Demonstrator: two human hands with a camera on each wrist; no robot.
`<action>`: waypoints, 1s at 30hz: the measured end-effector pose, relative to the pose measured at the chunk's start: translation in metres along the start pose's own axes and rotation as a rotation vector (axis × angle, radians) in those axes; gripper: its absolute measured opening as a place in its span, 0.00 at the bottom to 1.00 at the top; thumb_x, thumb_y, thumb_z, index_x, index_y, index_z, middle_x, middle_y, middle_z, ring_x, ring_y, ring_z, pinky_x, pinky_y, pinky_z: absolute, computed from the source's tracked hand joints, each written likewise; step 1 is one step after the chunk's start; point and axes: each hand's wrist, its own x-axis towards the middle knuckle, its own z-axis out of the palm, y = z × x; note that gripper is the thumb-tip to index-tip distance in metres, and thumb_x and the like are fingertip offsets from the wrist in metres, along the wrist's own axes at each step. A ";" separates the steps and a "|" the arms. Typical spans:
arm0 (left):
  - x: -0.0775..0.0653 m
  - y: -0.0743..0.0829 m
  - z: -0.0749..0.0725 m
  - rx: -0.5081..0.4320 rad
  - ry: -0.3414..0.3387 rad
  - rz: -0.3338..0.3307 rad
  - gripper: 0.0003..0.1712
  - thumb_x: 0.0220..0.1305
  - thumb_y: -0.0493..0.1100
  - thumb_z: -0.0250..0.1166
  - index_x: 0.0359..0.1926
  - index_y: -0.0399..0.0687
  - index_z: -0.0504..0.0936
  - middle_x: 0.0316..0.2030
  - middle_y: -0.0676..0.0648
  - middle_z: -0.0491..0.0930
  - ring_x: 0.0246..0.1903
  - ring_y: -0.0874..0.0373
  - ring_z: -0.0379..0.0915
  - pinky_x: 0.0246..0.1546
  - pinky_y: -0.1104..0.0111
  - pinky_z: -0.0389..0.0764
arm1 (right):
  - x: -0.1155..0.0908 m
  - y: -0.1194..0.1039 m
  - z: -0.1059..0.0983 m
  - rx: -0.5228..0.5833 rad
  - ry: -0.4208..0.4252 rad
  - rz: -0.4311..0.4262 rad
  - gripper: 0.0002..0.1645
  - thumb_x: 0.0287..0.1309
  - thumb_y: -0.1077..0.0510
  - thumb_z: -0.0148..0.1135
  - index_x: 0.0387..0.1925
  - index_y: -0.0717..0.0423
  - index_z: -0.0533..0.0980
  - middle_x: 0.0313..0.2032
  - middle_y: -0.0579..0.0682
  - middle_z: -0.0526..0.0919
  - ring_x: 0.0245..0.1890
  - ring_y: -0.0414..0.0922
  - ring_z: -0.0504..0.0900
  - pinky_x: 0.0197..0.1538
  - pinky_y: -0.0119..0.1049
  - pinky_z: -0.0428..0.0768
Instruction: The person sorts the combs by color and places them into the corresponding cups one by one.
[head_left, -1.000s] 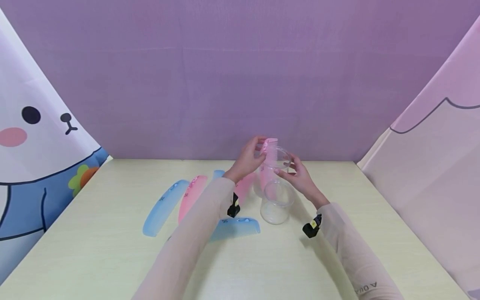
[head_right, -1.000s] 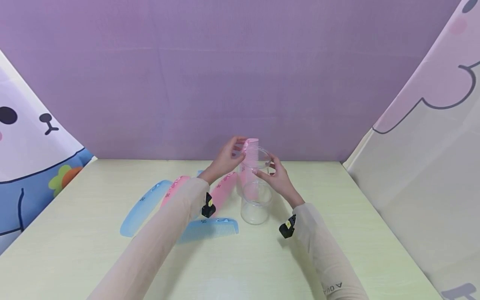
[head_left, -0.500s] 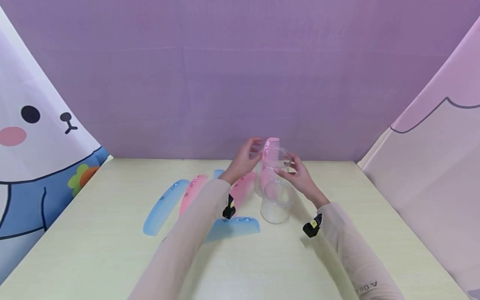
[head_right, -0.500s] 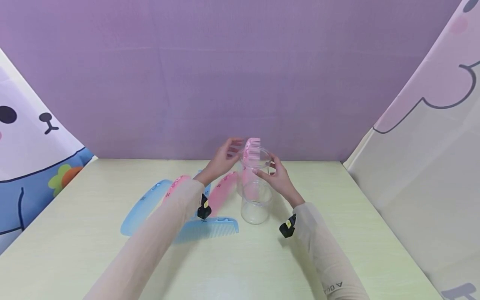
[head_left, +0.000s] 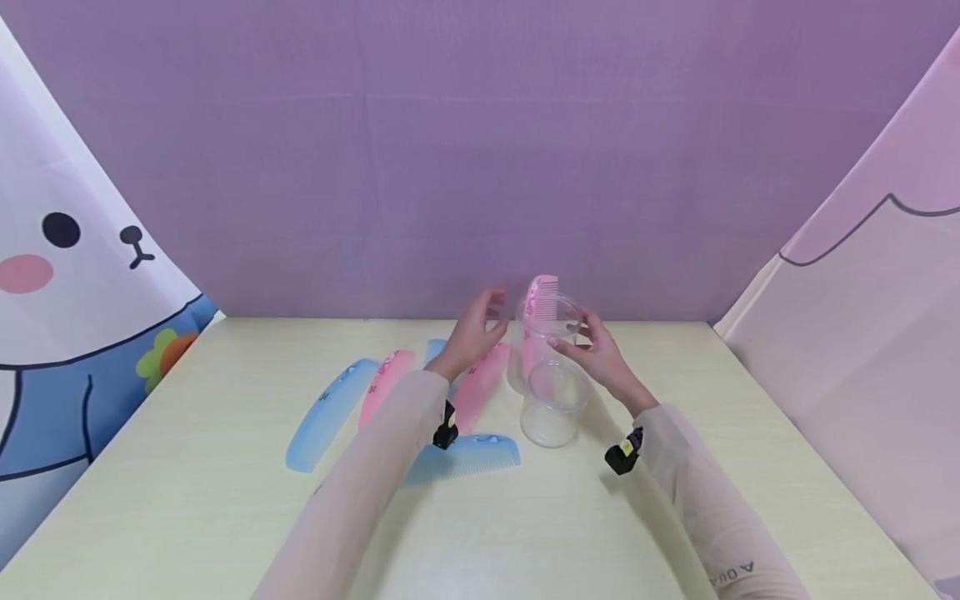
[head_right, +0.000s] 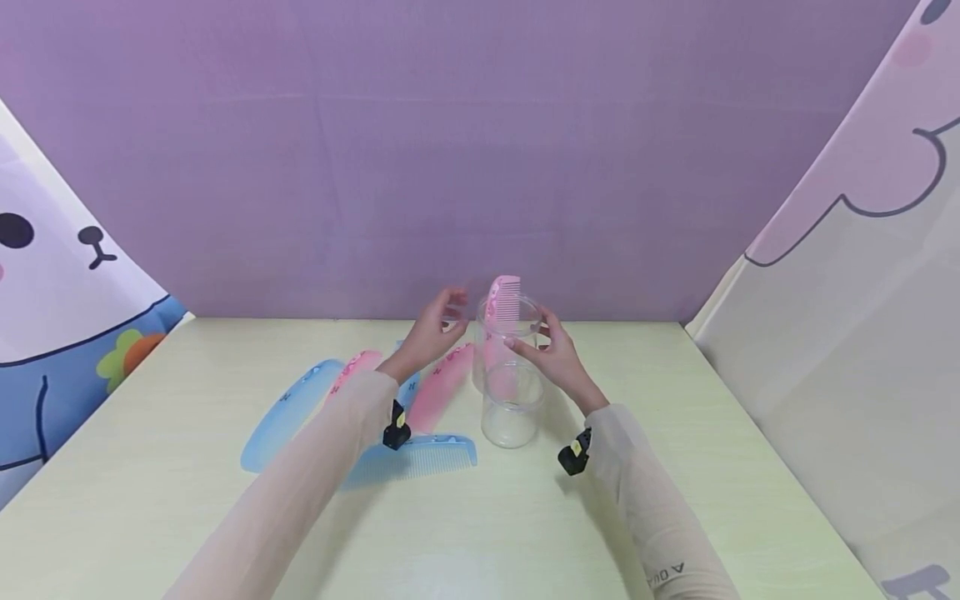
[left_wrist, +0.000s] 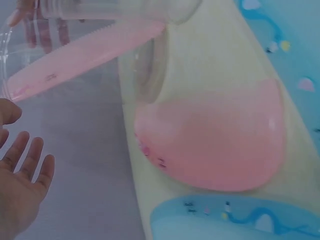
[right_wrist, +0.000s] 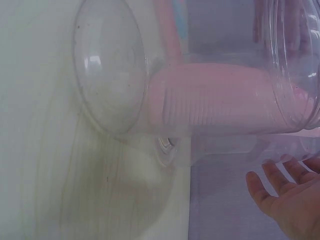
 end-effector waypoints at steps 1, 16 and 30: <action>-0.001 -0.003 0.001 0.009 -0.002 0.002 0.27 0.60 0.33 0.56 0.60 0.41 0.62 0.58 0.38 0.67 0.55 0.43 0.67 0.58 0.56 0.69 | 0.000 -0.001 0.000 0.006 -0.005 0.005 0.46 0.54 0.52 0.62 0.68 0.56 0.49 0.65 0.58 0.58 0.63 0.58 0.61 0.60 0.54 0.68; -0.023 -0.028 0.008 0.199 -0.056 -0.126 0.30 0.55 0.36 0.64 0.59 0.43 0.63 0.56 0.39 0.68 0.54 0.43 0.68 0.52 0.59 0.75 | 0.000 0.002 0.002 0.005 -0.005 -0.001 0.47 0.53 0.51 0.64 0.68 0.55 0.50 0.65 0.56 0.59 0.62 0.56 0.62 0.60 0.53 0.68; -0.036 -0.030 0.010 0.417 -0.153 -0.196 0.35 0.51 0.42 0.68 0.59 0.40 0.63 0.51 0.38 0.72 0.46 0.46 0.70 0.49 0.58 0.75 | -0.010 -0.024 0.002 0.018 -0.032 0.020 0.46 0.54 0.56 0.62 0.68 0.60 0.48 0.65 0.61 0.58 0.63 0.59 0.61 0.60 0.55 0.67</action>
